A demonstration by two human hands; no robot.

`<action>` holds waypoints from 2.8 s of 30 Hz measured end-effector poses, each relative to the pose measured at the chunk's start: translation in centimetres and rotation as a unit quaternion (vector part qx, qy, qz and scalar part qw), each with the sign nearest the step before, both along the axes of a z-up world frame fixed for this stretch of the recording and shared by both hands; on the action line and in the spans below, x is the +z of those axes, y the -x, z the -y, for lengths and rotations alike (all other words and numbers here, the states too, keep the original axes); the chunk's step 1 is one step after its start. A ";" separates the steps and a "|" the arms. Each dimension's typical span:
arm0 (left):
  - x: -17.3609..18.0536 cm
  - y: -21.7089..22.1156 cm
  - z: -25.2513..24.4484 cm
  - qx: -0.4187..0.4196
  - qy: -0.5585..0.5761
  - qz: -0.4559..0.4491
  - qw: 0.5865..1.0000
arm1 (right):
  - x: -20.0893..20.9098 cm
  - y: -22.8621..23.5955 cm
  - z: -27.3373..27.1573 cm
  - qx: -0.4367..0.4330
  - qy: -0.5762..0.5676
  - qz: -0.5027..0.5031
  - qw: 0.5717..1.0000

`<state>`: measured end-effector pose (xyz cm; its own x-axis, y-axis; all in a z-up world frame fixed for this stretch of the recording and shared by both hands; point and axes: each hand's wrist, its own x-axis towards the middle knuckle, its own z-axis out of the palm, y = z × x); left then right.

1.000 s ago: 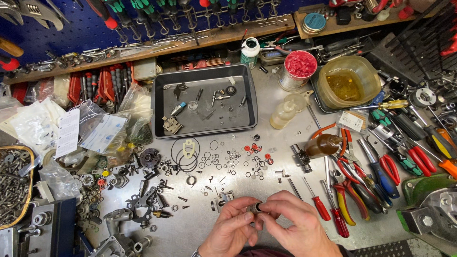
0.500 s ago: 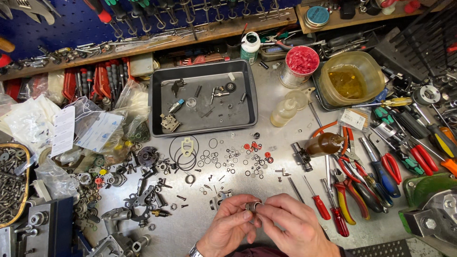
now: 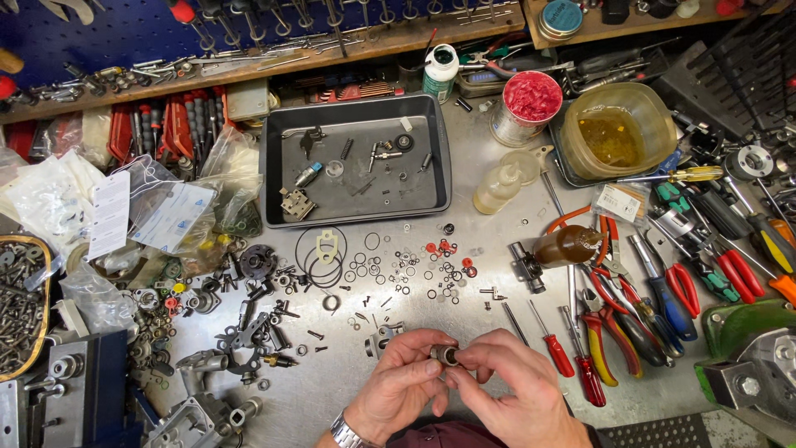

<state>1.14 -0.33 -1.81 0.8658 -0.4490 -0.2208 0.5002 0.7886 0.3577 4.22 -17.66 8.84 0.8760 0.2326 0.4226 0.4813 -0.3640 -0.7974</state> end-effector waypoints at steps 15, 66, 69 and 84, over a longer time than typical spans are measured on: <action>2.3 -0.8 -0.4 0.027 -0.107 0.084 0.990 | 1.3 0.2 0.3 0.014 0.022 -0.007 1.000; 6.3 -0.8 0.1 0.026 -0.356 0.154 0.921 | -4.7 0.6 7.0 0.053 -0.431 -0.248 0.866; 6.6 -0.7 0.7 0.038 -0.395 0.164 0.903 | -5.2 1.2 5.2 0.007 -0.436 -0.296 0.850; 8.7 -0.7 0.9 0.047 -0.477 0.181 0.859 | -5.5 1.3 5.0 -0.030 -0.443 -0.300 0.844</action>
<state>1.83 -1.20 6.89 0.9779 -0.1375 -0.1574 0.1695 0.0806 0.9822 2.94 -22.66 3.36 0.9931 0.0058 -0.1174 -0.1050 0.4934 -0.8634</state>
